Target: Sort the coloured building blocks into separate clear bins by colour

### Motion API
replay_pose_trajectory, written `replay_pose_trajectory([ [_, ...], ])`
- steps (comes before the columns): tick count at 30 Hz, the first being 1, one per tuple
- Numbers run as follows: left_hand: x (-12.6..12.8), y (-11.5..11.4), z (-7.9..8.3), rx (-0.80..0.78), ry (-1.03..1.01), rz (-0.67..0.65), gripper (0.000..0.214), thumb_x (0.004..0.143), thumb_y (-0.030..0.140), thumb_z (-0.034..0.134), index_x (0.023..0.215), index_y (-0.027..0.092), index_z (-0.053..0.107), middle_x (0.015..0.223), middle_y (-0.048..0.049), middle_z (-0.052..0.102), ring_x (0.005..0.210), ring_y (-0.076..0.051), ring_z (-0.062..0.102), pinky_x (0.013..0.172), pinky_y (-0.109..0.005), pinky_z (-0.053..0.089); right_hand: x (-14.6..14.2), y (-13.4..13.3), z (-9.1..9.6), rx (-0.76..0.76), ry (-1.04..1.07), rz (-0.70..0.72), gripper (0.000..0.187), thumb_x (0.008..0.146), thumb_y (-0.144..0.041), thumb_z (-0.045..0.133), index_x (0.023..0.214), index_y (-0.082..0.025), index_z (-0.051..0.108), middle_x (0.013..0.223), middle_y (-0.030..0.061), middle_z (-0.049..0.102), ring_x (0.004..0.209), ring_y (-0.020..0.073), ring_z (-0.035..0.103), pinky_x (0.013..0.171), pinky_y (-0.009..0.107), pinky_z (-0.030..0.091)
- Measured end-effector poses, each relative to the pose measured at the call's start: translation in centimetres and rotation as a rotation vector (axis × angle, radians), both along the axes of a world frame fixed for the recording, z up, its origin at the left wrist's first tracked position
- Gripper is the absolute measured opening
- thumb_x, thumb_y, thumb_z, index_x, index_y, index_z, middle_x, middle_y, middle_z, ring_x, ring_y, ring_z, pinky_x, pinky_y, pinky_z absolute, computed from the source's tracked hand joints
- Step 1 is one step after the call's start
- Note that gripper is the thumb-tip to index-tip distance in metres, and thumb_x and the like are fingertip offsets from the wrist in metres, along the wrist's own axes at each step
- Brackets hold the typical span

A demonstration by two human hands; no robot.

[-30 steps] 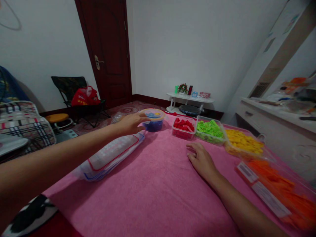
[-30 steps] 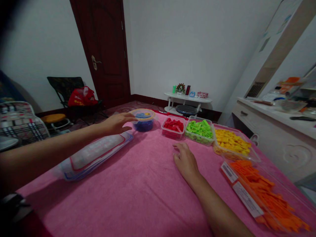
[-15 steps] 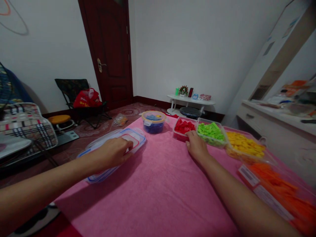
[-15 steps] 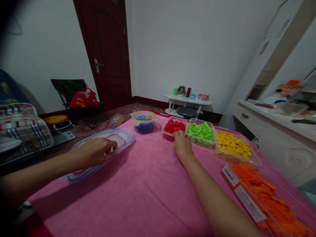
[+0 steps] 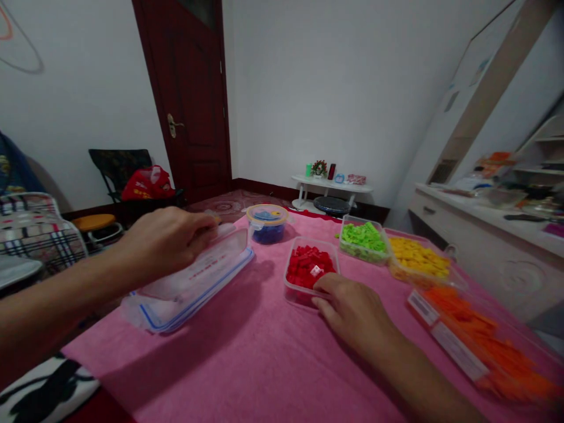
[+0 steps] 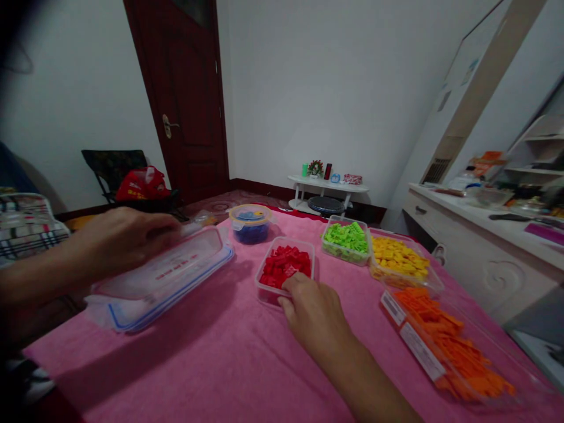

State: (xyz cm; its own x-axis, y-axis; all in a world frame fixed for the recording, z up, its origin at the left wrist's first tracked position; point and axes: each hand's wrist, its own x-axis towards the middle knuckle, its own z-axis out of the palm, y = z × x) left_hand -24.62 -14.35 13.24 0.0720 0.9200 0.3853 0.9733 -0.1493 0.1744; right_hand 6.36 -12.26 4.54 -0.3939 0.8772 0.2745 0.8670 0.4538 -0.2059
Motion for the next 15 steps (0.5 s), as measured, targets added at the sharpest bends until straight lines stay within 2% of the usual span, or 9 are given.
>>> replay_pose_trajectory([
  [3,1.2,0.2,2.2,-0.001,-0.39,-0.087,0.026,0.079,0.038,0.057,0.091,0.016,0.066,0.073,-0.003,0.066,0.063,-0.015,0.057,0.056,-0.022,0.039,0.5,0.6,0.4,0.004,0.36,0.001,0.021,0.081,-0.033,0.057,0.096,-0.023,0.068,0.097,0.0051,0.069,0.084,0.0205,0.062,0.073,0.032,0.044],
  [6,3.6,1.7,2.2,-0.048,-0.874,-0.192,0.026,0.078,0.038,0.06,0.086,0.013,0.063,0.068,-0.0021,0.063,0.055,-0.01,0.053,0.05,-0.019,0.039,0.3,1.3,0.6,-0.156,0.813,0.06,0.041,0.082,-0.048,0.055,0.111,-0.021,0.063,0.11,0.0082,0.066,0.088,0.0207,0.063,0.076,0.033,0.048],
  [8,5.6,3.4,0.9,-0.131,-1.122,-0.29,0.024,0.075,0.036,0.064,0.078,0.013,0.061,0.062,-0.0006,0.059,0.048,-0.007,0.048,0.046,-0.017,0.037,-0.1,1.4,0.6,-0.347,1.068,0.153,0.051,0.082,-0.055,0.052,0.119,-0.02,0.058,0.115,0.0096,0.065,0.09,0.0211,0.064,0.077,0.034,0.05],
  [10,7.4,5.3,-1.3,-0.225,-1.308,-0.359,0.023,0.073,0.035,0.066,0.073,0.012,0.06,0.062,-0.0003,0.058,0.048,-0.006,0.048,0.047,-0.017,0.038,-0.3,1.4,0.4,-0.465,1.273,0.206,0.053,0.082,-0.055,0.052,0.12,-0.019,0.056,0.112,0.0099,0.066,0.091,0.022,0.065,0.078,0.035,0.051],
  [12,8.8,7.2,-4.0,-0.319,-1.419,-0.335,0.025,0.069,0.035,0.069,0.067,0.012,0.057,0.059,0.0014,0.056,0.046,-0.005,0.045,0.045,-0.017,0.037,0.0,1.9,0.0,-0.445,1.432,0.166,0.05,0.079,-0.05,0.058,0.117,-0.017,0.058,0.109,0.0102,0.068,0.093,0.0232,0.065,0.081,0.036,0.051],
  [15,10.0,9.4,-7.8,-0.435,-1.418,-0.311,0.028,0.064,0.036,0.073,0.071,0.012,0.061,0.066,-0.0003,0.059,0.055,-0.009,0.052,0.053,-0.023,0.046,1.4,3.8,-1.4,-0.289,1.497,-0.039,0.054,0.065,-0.039,0.072,0.112,-0.016,0.058,0.107,0.0108,0.068,0.094,0.025,0.065,0.082,0.037,0.052],
])
